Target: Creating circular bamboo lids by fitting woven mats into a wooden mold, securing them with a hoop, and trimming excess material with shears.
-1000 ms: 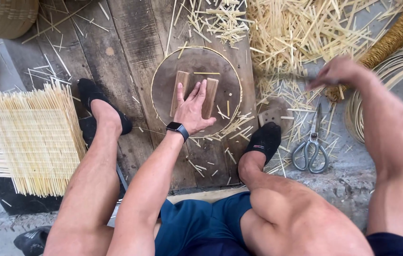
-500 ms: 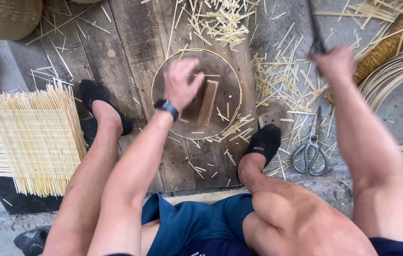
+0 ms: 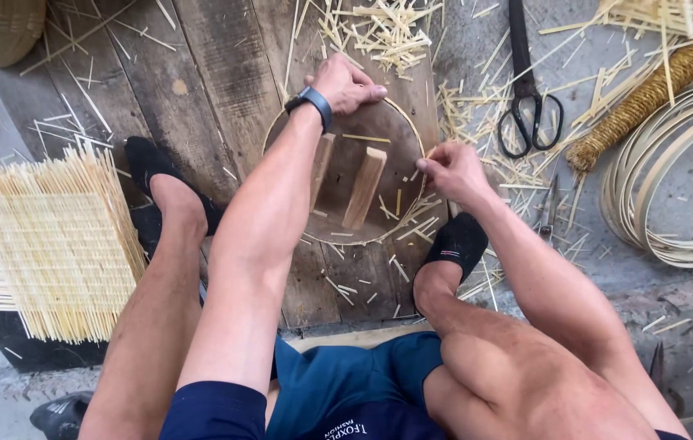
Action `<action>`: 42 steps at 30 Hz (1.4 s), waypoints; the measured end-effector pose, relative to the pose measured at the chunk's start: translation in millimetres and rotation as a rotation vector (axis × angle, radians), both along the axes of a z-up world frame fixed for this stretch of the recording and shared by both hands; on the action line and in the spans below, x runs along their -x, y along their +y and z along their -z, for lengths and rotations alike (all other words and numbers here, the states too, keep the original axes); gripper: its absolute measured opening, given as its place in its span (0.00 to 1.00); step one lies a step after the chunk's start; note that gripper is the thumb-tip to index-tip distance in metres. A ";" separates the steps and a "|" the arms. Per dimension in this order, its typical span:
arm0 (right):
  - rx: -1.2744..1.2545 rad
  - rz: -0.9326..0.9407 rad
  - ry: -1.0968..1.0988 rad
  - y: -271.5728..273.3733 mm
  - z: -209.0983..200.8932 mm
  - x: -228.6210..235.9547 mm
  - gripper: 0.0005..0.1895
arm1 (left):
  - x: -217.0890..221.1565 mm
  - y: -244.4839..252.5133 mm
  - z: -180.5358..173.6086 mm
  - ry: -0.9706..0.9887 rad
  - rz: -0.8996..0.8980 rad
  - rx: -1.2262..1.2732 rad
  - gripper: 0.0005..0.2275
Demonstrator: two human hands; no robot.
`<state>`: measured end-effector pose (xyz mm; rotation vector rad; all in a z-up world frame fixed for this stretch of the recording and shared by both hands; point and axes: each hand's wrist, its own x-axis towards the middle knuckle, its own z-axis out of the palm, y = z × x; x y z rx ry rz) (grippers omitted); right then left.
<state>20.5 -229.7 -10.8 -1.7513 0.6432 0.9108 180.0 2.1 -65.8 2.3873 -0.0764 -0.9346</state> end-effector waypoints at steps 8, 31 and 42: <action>0.173 -0.006 -0.071 9.3 3.6 3.5 0.10 | 25.4 -9.3 9.9 -0.272 -0.053 0.028 0.13; 0.086 0.120 -0.066 11.9 -0.7 46.1 0.16 | 114.0 158.3 6.3 -0.043 -0.729 -0.053 0.18; -0.297 0.281 -0.004 4.9 -2.8 68.0 0.15 | 270.3 142.3 -8.8 0.429 -1.457 0.553 0.29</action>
